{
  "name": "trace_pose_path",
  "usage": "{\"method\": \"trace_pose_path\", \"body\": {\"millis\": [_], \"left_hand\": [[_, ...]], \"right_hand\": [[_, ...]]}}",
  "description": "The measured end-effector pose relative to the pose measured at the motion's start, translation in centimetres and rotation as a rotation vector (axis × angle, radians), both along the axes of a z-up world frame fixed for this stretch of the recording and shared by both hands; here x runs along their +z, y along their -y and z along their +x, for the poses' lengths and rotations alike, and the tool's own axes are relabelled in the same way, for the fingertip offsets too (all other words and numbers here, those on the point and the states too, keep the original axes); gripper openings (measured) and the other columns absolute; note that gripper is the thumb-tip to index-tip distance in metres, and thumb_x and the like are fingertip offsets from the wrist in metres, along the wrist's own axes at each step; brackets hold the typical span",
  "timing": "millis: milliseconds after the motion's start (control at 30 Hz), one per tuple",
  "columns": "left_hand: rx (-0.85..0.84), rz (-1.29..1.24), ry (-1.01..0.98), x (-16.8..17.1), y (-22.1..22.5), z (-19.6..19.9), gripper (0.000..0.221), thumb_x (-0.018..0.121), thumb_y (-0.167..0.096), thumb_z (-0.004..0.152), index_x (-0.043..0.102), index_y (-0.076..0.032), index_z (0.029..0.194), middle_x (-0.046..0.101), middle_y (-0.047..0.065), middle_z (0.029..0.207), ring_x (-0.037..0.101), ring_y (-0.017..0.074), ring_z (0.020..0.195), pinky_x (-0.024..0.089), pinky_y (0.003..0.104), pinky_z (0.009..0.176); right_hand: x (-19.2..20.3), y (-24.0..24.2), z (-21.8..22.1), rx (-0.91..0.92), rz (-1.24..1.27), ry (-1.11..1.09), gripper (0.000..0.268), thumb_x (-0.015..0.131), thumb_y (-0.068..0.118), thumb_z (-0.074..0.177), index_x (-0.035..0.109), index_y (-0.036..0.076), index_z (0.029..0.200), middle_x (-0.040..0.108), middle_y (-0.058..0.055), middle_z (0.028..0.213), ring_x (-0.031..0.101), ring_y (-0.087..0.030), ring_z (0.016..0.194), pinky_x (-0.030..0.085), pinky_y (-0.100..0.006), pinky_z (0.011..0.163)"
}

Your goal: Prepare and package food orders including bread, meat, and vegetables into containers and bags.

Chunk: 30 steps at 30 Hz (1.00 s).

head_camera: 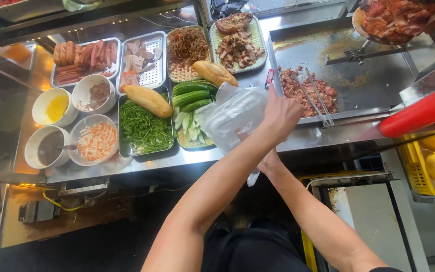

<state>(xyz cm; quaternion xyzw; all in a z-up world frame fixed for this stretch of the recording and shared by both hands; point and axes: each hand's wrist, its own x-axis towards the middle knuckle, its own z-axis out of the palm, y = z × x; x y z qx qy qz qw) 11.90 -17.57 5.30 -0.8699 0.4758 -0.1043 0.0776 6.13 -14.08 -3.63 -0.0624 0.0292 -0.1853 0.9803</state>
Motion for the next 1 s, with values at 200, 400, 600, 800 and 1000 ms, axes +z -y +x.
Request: {"method": "trace_pose_path", "body": {"millis": [200, 400, 600, 800, 1000], "left_hand": [[-0.443, -0.209, -0.431, 2.0, -3.8, -5.1, 0.041, 0.065, -0.044, 0.092, 0.075, -0.009, 0.111, 0.073, 0.010, 0.108, 0.065, 0.0275, 0.118, 0.030, 0.058, 0.123], [0.488, -1.670, -0.582, -5.4, -16.0, 2.3, 0.058, 0.044, -0.048, 0.111, 0.051, -0.002, 0.146, 0.060, 0.019, 0.144, 0.060, 0.0296, 0.133, 0.044, 0.043, 0.117], [0.170, -1.777, -2.126, -18.1, -14.6, 2.6, 0.056, 0.055, -0.043, 0.102, 0.054, -0.003, 0.141, 0.063, 0.016, 0.132, 0.064, 0.0294, 0.116, 0.057, 0.043, 0.095], [-0.006, -1.812, -2.164, -13.6, -12.2, -3.3, 0.045, 0.068, -0.023, 0.102, 0.054, -0.002, 0.139, 0.062, 0.012, 0.129, 0.063, 0.0257, 0.113, 0.057, 0.040, 0.092], [0.074, -1.810, -2.253, -12.1, -11.7, -3.5, 0.053, 0.071, -0.018, 0.091, 0.055, -0.002, 0.139, 0.064, 0.015, 0.126, 0.066, 0.0268, 0.109, 0.059, 0.039, 0.092]], "right_hand": [[-0.4, 0.2, 0.0, -0.492, 0.252, 0.194, 0.067, 0.064, 0.035, 0.086, 0.042, 0.009, 0.144, 0.059, -0.013, 0.134, 0.063, -0.026, 0.122, 0.056, -0.048, 0.099], [-0.2, 4.7, -2.4, 0.064, -0.917, -0.469, 0.058, 0.076, 0.006, 0.090, 0.052, -0.001, 0.143, 0.062, -0.018, 0.131, 0.064, -0.030, 0.112, 0.059, -0.043, 0.090], [3.4, 3.0, -2.3, 0.261, -0.559, -0.370, 0.057, 0.078, 0.006, 0.084, 0.054, 0.003, 0.136, 0.065, -0.010, 0.127, 0.068, -0.023, 0.116, 0.061, -0.042, 0.096], [5.2, 2.9, -2.4, 0.276, -0.597, -0.396, 0.055, 0.078, 0.007, 0.087, 0.056, 0.004, 0.137, 0.066, -0.007, 0.126, 0.066, -0.022, 0.114, 0.057, -0.043, 0.096], [4.5, 3.4, -2.6, 0.314, -0.513, -0.429, 0.054, 0.078, 0.009, 0.090, 0.056, -0.002, 0.138, 0.066, -0.012, 0.130, 0.066, -0.025, 0.118, 0.054, -0.043, 0.102]]}}
